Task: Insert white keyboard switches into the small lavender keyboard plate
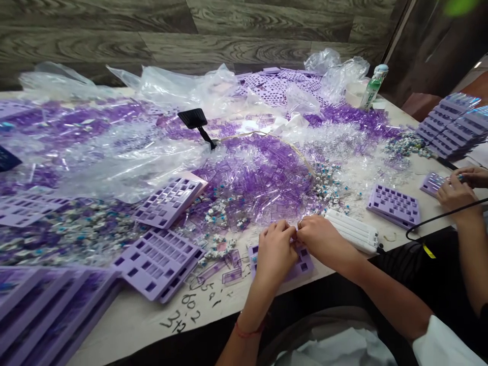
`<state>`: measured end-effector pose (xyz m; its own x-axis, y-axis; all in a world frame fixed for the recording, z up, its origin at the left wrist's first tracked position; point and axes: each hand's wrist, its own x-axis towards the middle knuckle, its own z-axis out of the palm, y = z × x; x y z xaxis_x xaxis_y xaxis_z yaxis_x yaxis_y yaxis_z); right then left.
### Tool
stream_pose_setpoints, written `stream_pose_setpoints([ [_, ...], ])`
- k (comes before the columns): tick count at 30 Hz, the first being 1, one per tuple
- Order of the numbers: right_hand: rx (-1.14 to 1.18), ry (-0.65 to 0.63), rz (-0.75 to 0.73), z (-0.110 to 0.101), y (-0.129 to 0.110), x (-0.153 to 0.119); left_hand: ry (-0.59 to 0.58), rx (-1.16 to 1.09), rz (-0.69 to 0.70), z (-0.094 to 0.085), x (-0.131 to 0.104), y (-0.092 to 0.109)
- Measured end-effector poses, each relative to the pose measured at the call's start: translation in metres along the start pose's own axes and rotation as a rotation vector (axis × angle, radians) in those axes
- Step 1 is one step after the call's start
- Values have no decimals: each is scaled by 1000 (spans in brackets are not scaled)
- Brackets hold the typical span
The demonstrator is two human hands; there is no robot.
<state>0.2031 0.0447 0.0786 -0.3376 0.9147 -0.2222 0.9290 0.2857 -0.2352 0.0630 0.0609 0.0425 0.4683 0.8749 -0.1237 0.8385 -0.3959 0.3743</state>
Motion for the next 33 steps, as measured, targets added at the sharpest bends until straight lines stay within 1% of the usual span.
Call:
stream_pose_setpoints([
  [5,-25,-34,-19,0,3,4,-91,55,-1,-14,8,2],
  [8,-34,-41,-10,2,5,6,-143,77,-36,-20,13,5],
  [11,-35,-38,-17,1,6,9,-185,153,-55,-27,18,10],
  [14,-31,-66,-40,-3,6,14,-248,230,-38,-35,24,16],
  [19,-26,-130,-82,-11,8,19,-312,252,-16,-47,35,22],
  [23,11,-86,-74,-6,11,14,-343,276,3,-50,41,27],
  [28,28,9,-34,9,23,1,-412,320,43,-49,51,44],
  [31,38,28,-34,15,27,-6,-414,323,54,-48,52,51],
  [33,35,22,-37,17,26,-12,-412,322,70,-47,51,52],
])
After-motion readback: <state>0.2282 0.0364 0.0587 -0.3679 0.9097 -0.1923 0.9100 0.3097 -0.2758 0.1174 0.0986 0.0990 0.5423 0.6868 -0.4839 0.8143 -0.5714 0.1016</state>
